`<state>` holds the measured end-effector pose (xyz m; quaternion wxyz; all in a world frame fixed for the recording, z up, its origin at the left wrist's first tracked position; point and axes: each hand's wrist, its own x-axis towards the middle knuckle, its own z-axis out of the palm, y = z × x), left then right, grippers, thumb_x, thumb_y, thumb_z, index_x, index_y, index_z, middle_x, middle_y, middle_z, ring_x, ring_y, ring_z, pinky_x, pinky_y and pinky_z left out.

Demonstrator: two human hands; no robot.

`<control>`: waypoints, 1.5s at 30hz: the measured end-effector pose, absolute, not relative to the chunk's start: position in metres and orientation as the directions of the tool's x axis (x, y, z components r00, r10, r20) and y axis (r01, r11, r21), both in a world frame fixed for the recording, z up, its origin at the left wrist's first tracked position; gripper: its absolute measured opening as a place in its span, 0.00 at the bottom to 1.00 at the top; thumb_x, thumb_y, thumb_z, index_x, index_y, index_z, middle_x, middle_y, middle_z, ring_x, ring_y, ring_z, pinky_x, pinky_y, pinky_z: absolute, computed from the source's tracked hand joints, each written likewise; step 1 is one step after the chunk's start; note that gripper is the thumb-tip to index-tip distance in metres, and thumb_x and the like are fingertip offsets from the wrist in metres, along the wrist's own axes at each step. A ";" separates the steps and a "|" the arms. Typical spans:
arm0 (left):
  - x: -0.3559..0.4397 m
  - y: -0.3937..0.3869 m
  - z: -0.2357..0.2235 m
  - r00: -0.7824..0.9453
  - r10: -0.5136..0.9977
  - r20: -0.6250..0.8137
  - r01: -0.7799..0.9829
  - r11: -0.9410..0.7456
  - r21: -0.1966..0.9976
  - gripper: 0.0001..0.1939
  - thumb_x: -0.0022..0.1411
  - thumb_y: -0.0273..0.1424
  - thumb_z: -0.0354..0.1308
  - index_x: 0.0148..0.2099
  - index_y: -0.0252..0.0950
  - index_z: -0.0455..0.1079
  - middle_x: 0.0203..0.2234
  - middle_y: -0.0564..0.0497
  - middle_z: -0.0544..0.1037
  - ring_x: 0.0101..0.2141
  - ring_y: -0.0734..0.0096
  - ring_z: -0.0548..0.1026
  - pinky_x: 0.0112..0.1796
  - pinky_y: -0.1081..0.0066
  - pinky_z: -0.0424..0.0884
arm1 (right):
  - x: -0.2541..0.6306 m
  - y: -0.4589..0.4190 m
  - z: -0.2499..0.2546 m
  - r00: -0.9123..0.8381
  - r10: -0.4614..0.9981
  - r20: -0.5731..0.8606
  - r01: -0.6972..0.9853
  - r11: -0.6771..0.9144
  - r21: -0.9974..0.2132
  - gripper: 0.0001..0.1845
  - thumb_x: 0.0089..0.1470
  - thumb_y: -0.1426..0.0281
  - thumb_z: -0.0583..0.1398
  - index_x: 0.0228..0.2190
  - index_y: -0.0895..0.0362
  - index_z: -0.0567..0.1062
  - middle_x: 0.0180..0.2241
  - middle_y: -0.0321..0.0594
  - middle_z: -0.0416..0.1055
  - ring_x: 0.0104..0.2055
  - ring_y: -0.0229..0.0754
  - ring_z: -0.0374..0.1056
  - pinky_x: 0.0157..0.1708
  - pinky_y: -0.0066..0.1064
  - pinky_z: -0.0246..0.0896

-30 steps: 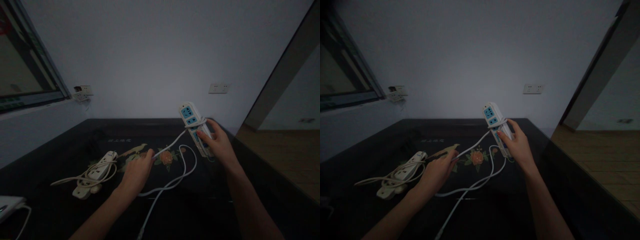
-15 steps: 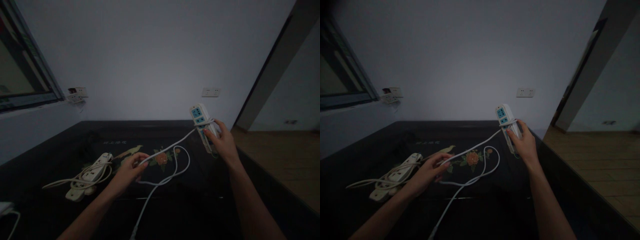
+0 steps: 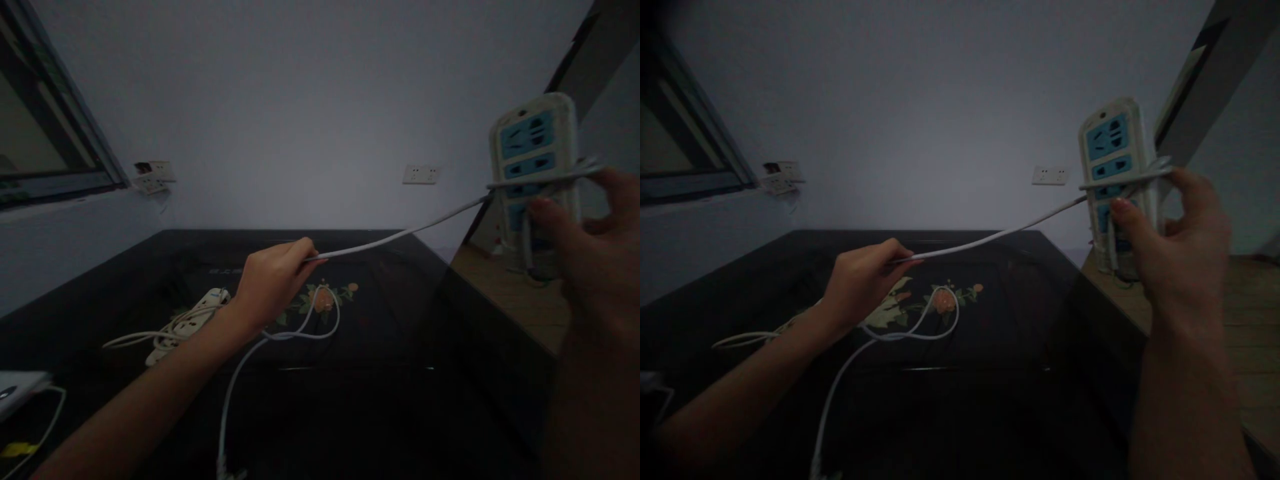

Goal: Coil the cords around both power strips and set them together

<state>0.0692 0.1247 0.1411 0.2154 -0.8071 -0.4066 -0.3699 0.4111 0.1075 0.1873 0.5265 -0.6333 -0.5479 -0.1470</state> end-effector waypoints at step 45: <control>0.071 0.193 0.196 0.704 0.427 0.567 0.403 -0.898 0.176 0.10 0.54 0.36 0.64 0.29 0.33 0.75 0.21 0.54 0.76 0.23 0.78 0.71 0.26 0.78 0.61 | 0.306 0.063 0.118 -0.730 0.681 -0.067 0.681 0.732 0.026 0.32 0.52 0.58 0.61 0.57 0.50 0.62 0.34 0.41 0.78 0.31 0.51 0.75 0.23 0.33 0.60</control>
